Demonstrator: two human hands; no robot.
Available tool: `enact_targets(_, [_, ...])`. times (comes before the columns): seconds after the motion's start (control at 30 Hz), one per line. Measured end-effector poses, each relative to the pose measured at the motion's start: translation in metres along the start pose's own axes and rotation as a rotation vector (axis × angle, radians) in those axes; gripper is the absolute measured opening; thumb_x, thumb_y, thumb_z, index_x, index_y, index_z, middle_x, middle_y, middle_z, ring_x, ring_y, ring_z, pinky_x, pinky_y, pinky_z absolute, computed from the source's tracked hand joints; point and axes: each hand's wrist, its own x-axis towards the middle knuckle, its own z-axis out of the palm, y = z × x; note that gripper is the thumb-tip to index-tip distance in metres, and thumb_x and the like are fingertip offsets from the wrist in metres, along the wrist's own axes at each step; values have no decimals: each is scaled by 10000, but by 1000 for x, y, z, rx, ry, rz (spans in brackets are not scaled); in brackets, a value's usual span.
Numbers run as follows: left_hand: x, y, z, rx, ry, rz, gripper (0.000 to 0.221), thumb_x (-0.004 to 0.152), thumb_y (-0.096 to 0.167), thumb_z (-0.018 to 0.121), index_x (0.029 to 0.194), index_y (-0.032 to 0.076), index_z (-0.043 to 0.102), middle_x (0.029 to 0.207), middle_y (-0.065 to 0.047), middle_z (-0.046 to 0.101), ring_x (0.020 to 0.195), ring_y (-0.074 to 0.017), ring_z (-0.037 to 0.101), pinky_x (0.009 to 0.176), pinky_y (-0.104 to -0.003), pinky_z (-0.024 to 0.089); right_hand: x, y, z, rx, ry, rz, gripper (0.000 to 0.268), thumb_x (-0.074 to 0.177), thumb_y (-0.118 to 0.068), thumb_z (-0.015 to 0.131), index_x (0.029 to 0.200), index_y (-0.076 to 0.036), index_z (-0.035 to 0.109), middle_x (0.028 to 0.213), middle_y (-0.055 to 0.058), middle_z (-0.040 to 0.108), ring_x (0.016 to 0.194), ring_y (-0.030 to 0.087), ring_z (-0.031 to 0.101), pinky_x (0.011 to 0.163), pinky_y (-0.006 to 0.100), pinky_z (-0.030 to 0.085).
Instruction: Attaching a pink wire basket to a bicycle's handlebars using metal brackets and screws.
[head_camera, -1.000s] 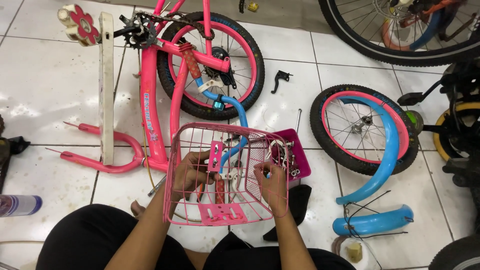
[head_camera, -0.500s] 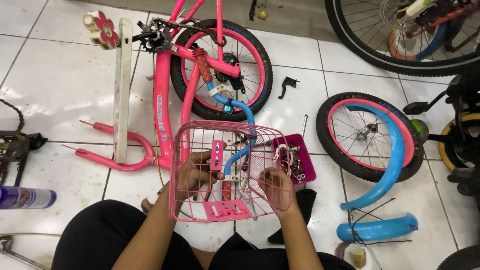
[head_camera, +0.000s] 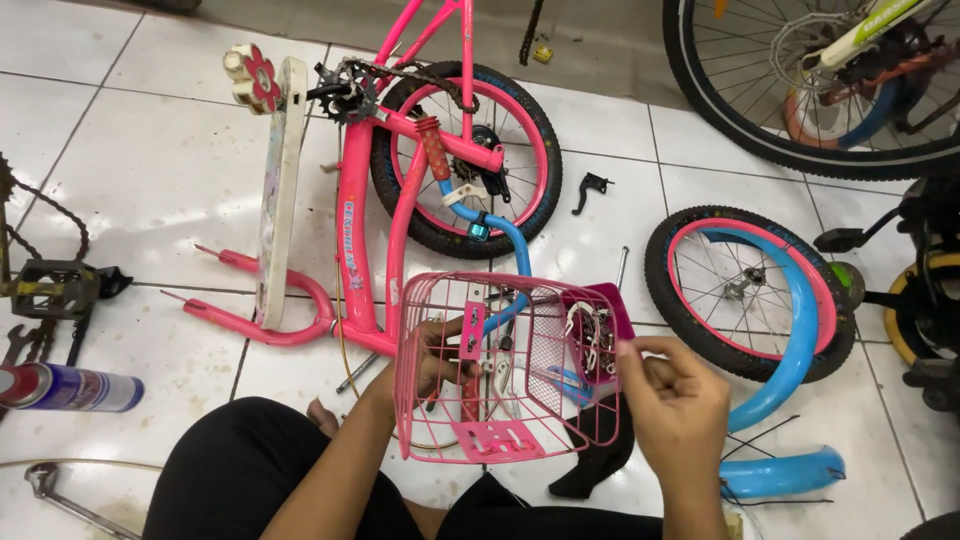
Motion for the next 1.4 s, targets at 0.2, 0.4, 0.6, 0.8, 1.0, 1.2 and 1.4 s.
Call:
enact_targets(0.2, [3,-5,11,-27,18,-10,738,595,-131,572,1321,-16,642,857,-137,694,763,-232,700,698,-329,586,-1,-36,47,-519,-515,3,231,837,-260,715,994,-104,781,514,33,603,483,177,512,507,350,376])
enact_targets(0.4, [1,-2,15,-39,37,-18,691,647,-25,580,1337,-14,617,884,-143,683,780,-241,692,719,-339,581,14,-38,76,-779,-688,-18,256,970,-345,595,1105,-160,709,850,172,757,891,442,731,764,517,566])
enact_targets(0.6, [8,-10,4,-47,52,-25,660,700,80,589,1353,-12,591,911,-149,671,798,-251,683,740,-350,576,17,-32,88,-757,-634,-48,188,971,-271,595,1077,-179,720,773,121,749,890,424,732,804,525,564])
enact_targets(0.8, [9,-40,-23,-50,83,-40,649,752,186,597,1370,-10,566,938,-155,660,816,-260,675,761,-361,572,13,-34,87,-758,-630,-44,212,986,-296,564,1077,-166,706,720,131,738,893,429,730,827,544,552])
enact_targets(1.0, [-12,5,22,-51,113,-56,658,803,291,605,1386,-7,541,965,-160,648,833,-270,667,782,-371,567,10,-27,86,-766,-617,-65,221,1003,-279,524,1103,-142,665,730,125,752,879,420,741,829,556,557])
enact_targets(1.2, [-17,11,33,-51,145,-68,686,855,397,613,1402,-5,515,992,-166,637,851,-279,658,803,-382,563,10,-10,85,-759,-607,-85,218,1011,-293,512,1095,-144,648,712,119,752,850,421,745,801,549,553])
enact_targets(1.4, [-14,12,43,-53,168,-90,732,907,503,621,1419,-4,490,1019,-172,625,869,-288,650,825,-393,558,4,0,91,-709,-609,-126,207,1027,-301,498,1106,-156,622,702,120,745,837,424,740,785,542,556])
